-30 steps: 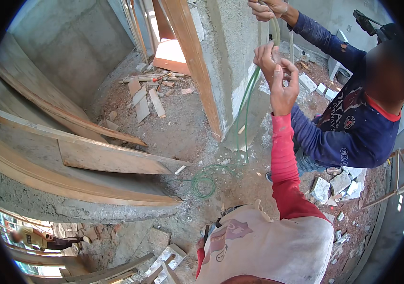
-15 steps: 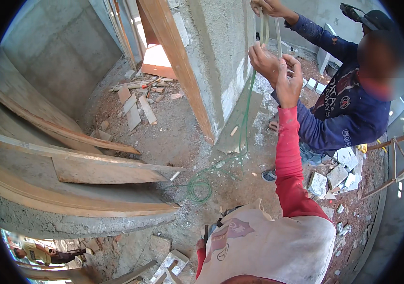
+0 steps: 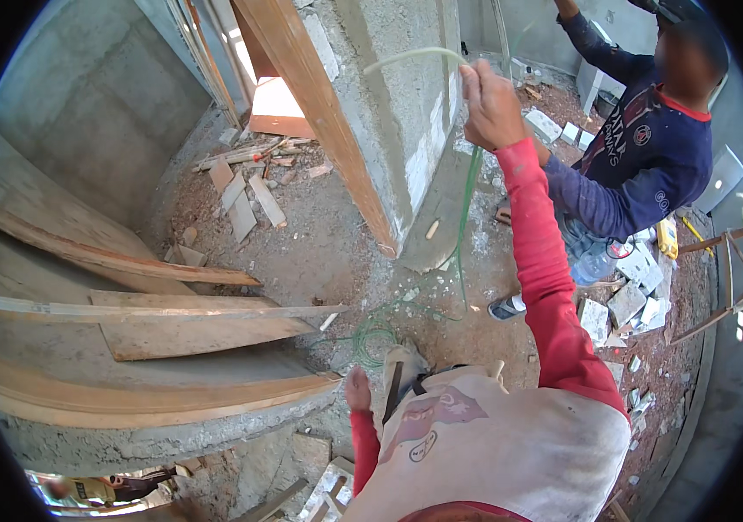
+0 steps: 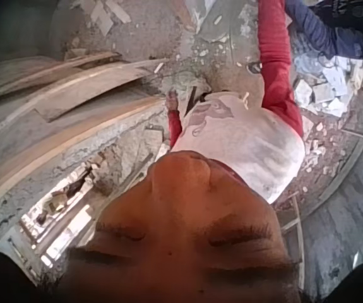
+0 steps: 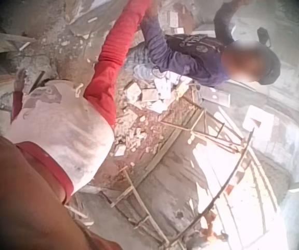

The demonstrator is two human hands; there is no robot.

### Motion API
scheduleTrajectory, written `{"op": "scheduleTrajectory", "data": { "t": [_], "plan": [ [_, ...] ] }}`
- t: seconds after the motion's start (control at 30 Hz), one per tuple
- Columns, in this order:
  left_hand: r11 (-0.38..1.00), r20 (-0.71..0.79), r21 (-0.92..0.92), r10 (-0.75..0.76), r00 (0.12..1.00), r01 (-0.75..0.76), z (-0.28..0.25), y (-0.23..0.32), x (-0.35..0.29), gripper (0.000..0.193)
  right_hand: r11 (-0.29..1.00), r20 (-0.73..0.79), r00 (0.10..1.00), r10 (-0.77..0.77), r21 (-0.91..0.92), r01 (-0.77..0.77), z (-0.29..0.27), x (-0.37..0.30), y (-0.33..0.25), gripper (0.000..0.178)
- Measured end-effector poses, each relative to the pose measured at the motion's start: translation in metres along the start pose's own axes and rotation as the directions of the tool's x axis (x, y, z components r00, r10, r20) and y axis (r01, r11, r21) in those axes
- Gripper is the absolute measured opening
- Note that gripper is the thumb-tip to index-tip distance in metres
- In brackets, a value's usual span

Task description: The person measures a wooden frame using a water level tube, coils the tube, and walks outside to wash a plastic cup and their hands in a bucket of water.

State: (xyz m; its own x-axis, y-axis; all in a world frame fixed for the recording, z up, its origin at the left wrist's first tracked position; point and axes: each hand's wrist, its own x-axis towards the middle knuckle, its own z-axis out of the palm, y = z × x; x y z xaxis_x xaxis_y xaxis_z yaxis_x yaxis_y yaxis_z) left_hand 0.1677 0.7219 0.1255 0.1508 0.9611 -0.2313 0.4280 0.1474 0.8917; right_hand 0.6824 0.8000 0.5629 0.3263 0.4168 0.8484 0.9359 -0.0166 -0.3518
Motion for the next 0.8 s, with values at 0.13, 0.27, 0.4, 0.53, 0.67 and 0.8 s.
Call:
{"op": "scheduleTrajectory", "data": {
  "t": [0.13,0.27,0.4,0.53,0.67,0.8],
  "plan": [
    [0.893,0.086,-0.192,0.429,0.899,-0.407,-0.010,0.238,0.090,0.036,0.986,0.032,0.994,0.105,0.124,-0.108,0.012,0.005,-0.036,0.029],
    [0.540,0.151,-0.138,0.840,0.521,-0.830,-0.016,0.464,0.140,0.050,0.905,0.032,0.993,0.110,0.410,-0.113,0.068,0.005,-0.097,0.029],
    [0.304,0.126,-0.143,0.950,0.287,-0.942,0.003,0.598,0.187,0.036,0.686,0.206,0.974,0.099,0.695,-0.217,0.138,0.010,-0.125,0.028],
    [0.196,0.155,0.200,0.961,0.228,-0.960,0.011,0.654,0.249,0.027,0.127,0.498,0.842,0.208,0.840,-0.528,0.197,0.008,-0.088,0.028],
    [0.048,-0.019,0.106,0.999,0.046,-0.993,0.013,0.706,0.308,0.021,0.701,0.279,0.907,0.316,0.576,-0.422,0.252,-0.047,-0.051,0.027],
    [-0.340,0.177,0.573,0.940,-0.293,-0.745,0.020,0.731,0.334,0.021,0.652,0.318,0.850,0.420,0.545,-0.527,0.305,-0.079,-0.015,0.035]
  ]
}}
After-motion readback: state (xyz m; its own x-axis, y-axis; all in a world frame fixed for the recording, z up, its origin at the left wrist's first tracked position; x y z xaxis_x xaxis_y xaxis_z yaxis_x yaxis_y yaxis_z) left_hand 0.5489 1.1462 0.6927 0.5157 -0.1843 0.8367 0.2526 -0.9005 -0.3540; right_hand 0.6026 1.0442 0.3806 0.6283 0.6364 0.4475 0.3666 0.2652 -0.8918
